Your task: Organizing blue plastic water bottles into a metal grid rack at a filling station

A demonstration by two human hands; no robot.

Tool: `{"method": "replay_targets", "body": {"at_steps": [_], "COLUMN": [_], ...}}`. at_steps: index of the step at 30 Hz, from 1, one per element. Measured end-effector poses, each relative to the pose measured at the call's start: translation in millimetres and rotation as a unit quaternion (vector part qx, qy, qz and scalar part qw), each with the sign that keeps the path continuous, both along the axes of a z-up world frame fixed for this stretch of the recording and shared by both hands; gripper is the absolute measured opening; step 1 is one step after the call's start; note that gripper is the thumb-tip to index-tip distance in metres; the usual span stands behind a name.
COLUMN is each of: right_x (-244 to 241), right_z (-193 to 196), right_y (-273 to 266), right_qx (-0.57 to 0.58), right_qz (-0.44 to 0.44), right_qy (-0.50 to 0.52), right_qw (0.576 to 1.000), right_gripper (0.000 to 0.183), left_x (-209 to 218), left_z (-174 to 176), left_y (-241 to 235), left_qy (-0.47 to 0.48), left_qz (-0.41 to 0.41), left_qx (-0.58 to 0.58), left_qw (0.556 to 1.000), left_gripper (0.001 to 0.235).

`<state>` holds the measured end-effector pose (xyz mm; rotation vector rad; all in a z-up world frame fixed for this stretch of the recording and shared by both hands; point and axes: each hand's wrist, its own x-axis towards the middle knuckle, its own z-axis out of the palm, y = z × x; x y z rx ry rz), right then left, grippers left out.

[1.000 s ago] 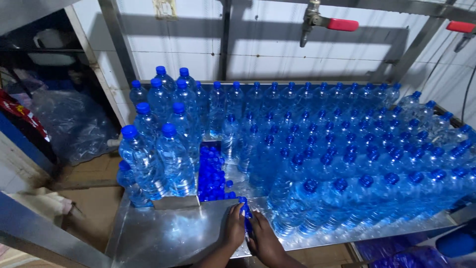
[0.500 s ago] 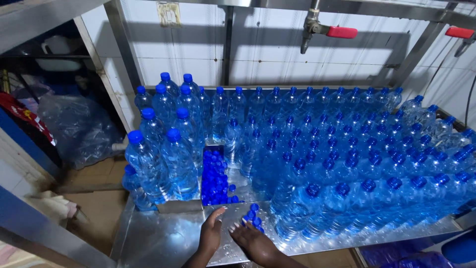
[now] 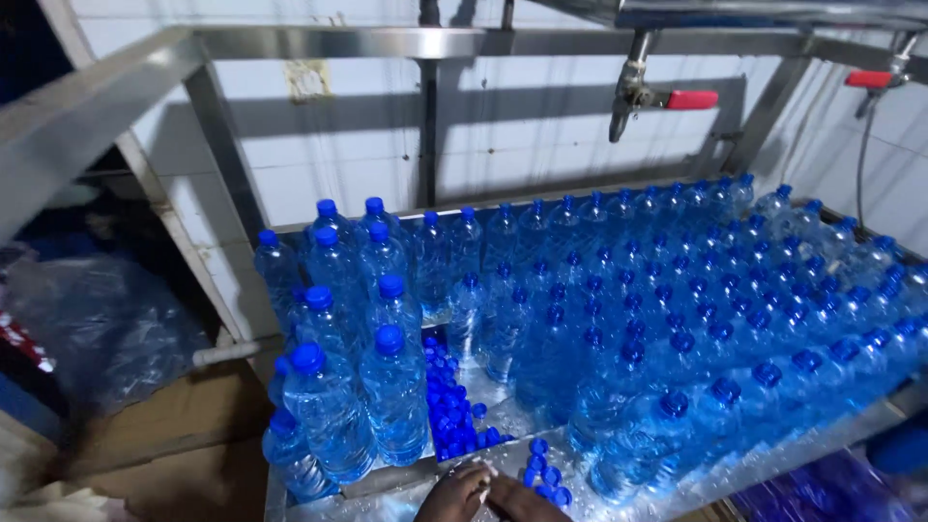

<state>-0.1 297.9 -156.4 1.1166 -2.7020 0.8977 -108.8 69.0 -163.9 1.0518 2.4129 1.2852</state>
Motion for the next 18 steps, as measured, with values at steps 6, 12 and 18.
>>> {"method": "replay_targets", "body": {"at_steps": [6, 12, 18], "right_x": [-37, -159, -361], "right_z": [-6, 150, 217], "right_y": [-12, -3, 14], "right_qx": [-0.117, -0.457, -0.506], "right_qz": [-0.158, -0.261, -0.459], "right_qy": [-0.204, -0.016, -0.077], "right_qw": [0.959, 0.85, 0.726], "right_gripper": [0.043, 0.032, 0.035], "left_x": [0, -38, -53], "left_z": [0, -1, 29], "left_y": [5, 39, 45], "left_qy": [-0.169, -0.247, -0.279], "left_qz": [0.039, 0.069, 0.006], "left_qx": [0.087, 0.288, 0.205], "left_qw": [0.981, 0.923, 0.938], "left_gripper": [0.069, 0.075, 0.063]}}
